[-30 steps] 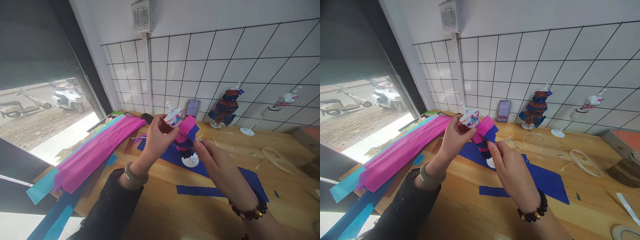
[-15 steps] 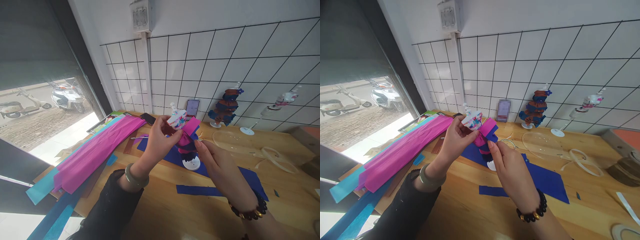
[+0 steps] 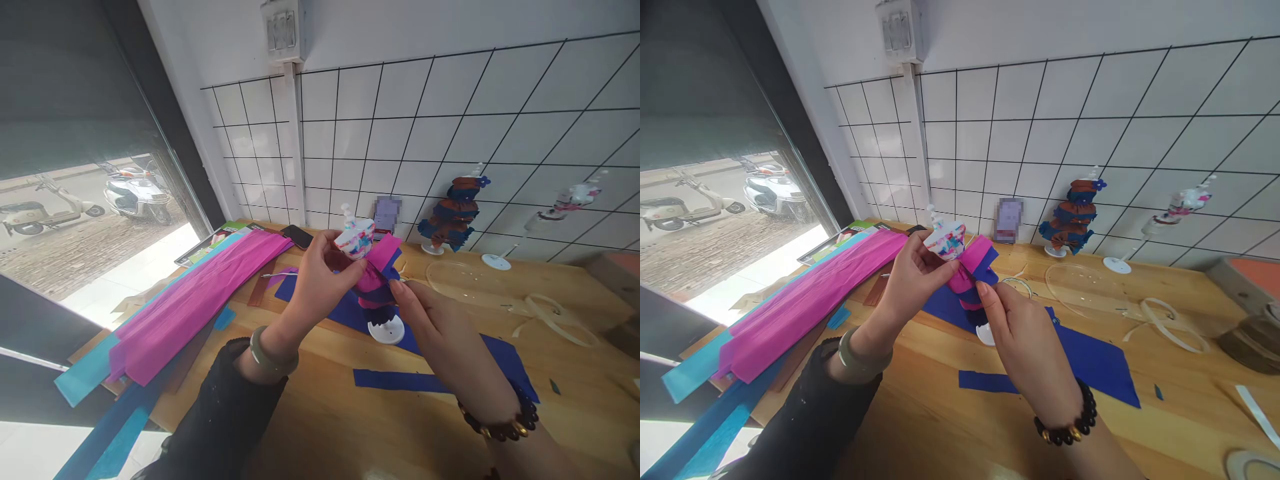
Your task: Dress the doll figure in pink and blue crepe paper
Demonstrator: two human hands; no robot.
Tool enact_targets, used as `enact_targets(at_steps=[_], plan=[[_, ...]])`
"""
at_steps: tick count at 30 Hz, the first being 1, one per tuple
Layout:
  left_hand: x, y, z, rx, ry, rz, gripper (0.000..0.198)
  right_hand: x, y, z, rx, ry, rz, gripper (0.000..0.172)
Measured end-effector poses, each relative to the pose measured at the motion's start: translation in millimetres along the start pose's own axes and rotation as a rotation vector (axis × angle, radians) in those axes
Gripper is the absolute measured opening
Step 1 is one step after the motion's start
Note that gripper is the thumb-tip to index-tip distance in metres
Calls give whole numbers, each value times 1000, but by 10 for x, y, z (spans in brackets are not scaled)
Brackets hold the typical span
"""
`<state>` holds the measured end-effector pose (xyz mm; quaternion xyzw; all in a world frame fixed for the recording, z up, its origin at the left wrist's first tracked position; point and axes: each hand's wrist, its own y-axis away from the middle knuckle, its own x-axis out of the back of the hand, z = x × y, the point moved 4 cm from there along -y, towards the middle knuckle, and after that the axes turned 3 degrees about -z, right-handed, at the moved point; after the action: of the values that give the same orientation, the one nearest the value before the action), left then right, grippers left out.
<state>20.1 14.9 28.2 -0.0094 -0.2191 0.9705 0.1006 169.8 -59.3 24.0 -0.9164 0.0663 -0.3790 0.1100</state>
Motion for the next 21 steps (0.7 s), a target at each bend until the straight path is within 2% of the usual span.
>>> enact_targets(at_steps=[13, 21], plan=[[-2, -21, -5, 44, 82, -44, 38, 11, -6, -12, 23, 11, 28, 50], [10, -28, 8, 39, 69, -22, 36, 13, 4, -2, 5, -5, 21, 50]])
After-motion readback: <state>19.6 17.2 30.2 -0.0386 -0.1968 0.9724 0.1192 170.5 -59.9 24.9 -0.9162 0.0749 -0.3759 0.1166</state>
